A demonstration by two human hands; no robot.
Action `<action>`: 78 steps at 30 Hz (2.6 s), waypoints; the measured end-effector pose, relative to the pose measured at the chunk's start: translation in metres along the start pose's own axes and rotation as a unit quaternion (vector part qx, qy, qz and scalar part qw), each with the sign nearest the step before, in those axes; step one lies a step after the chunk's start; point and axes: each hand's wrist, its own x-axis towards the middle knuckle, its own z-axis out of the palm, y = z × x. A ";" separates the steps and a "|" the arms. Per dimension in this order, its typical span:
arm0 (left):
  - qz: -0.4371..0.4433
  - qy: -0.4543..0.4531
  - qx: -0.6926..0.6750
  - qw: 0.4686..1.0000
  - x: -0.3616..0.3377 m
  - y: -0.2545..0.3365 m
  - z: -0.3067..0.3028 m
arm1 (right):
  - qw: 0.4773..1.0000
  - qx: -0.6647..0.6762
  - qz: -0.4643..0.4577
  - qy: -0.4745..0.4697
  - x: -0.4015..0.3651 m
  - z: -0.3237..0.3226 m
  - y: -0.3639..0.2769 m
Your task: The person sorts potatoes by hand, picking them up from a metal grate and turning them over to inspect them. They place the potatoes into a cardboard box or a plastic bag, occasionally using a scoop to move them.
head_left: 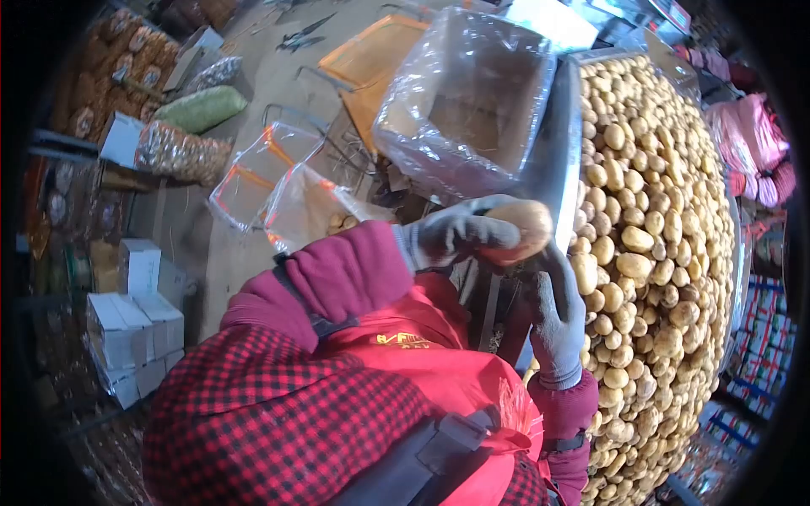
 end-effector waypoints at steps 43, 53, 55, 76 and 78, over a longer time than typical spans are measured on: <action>0.277 -0.266 0.779 0.495 0.378 -0.049 0.156 | 0.933 0.148 0.105 0.310 -0.071 -0.089 0.054; 0.318 -0.251 0.822 0.400 0.404 -0.055 0.163 | 0.898 0.327 0.095 0.280 -0.028 -0.123 0.043; 0.293 -0.278 0.785 0.470 0.363 -0.046 0.166 | 0.824 0.466 0.041 0.318 -0.025 -0.131 0.036; 0.461 -0.448 0.672 0.369 0.365 -0.114 0.249 | 0.729 0.635 -0.057 0.250 -0.039 -0.140 0.082; 0.447 -0.401 0.694 0.396 0.374 -0.095 0.243 | 0.753 0.607 -0.039 0.251 -0.042 -0.142 0.081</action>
